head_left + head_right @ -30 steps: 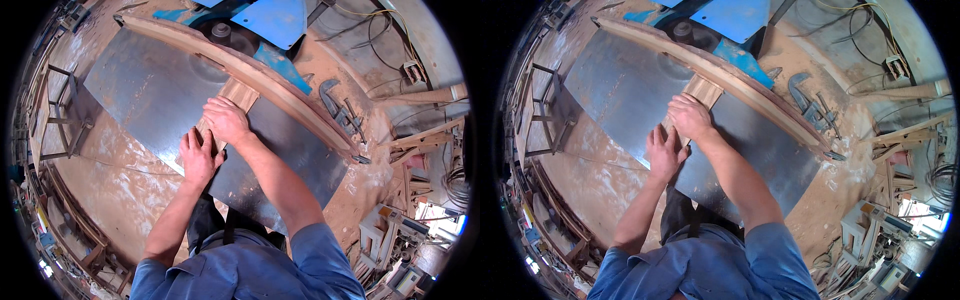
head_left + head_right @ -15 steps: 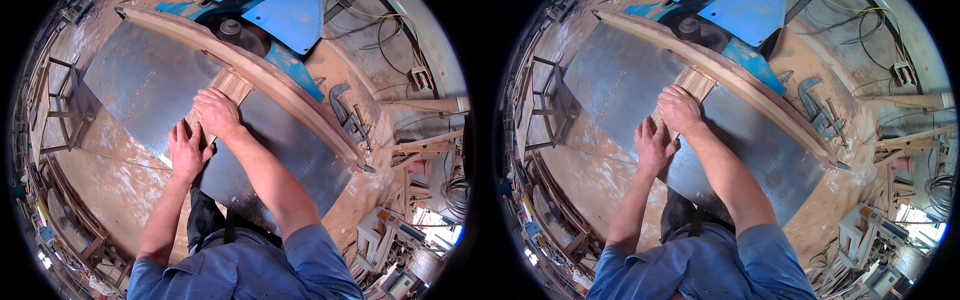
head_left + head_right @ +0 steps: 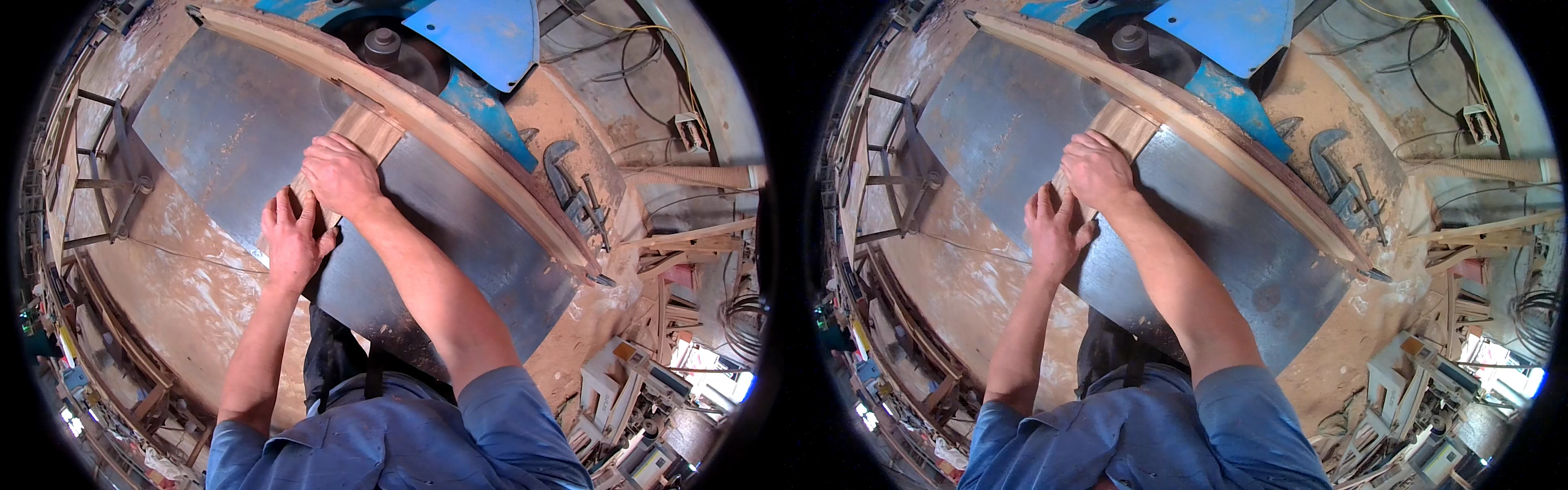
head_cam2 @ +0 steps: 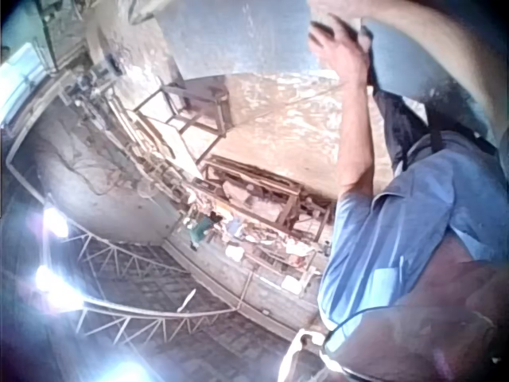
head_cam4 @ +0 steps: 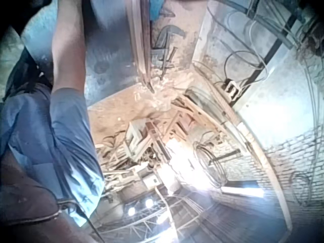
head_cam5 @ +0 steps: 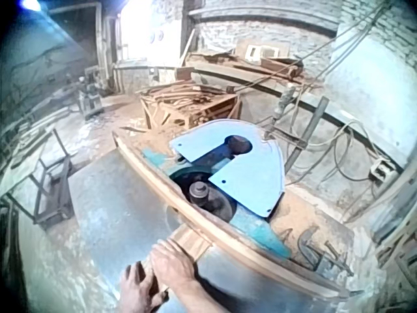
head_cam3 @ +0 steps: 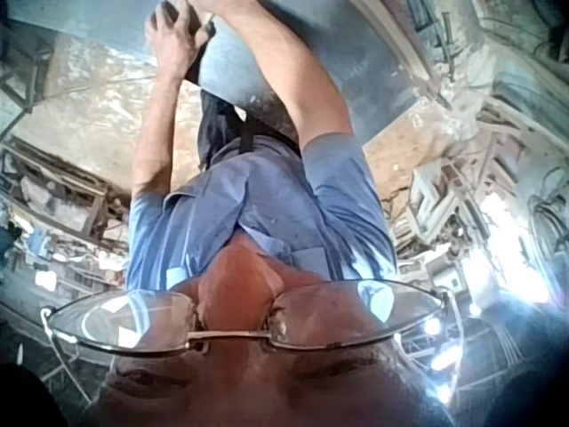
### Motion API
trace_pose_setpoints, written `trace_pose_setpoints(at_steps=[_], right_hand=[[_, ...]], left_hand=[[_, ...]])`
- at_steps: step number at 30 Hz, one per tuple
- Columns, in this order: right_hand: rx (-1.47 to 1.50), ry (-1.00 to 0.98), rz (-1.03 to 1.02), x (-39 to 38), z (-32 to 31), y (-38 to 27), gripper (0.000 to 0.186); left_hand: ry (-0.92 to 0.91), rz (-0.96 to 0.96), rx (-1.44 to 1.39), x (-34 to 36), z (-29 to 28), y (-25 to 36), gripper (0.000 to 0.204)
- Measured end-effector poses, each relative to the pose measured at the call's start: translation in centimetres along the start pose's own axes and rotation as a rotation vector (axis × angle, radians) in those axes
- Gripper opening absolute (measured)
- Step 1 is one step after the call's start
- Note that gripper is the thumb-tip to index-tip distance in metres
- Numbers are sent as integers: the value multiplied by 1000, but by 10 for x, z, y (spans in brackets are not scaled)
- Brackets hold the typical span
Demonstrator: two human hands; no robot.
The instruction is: The person repeatedly cuts small wooden planks on a table saw, then measures each cut piece with a metal square and a tape measure. They handle the planks one at a time, moving between the saw and a workbench to verify dimensions before stacking the finished pieces.
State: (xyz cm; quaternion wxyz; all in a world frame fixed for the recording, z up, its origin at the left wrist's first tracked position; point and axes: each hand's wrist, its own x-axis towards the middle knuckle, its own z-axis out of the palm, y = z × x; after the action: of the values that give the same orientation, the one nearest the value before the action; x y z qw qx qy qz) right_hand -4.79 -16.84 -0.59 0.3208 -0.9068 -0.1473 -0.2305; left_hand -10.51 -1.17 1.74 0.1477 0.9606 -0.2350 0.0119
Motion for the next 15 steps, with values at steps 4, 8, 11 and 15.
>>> trace_pose_setpoints(at_steps=[4, 8, 11, 15], right_hand=[[-5, -7, 2, 4, 6, 3, 13], [1, 117, -43, 8, 17, 5, 12], [-16, 127, -56, 13, 25, 7, 13], [-28, 116, -48, 18, 28, 5, 13]], left_hand=[[-5, -3, 6, 3, 1, -4, 68], [21, 4, 47, 7, 3, -10, 67], [28, -5, 39, 11, 2, -14, 66], [25, -12, 48, 15, 0, -19, 66]])
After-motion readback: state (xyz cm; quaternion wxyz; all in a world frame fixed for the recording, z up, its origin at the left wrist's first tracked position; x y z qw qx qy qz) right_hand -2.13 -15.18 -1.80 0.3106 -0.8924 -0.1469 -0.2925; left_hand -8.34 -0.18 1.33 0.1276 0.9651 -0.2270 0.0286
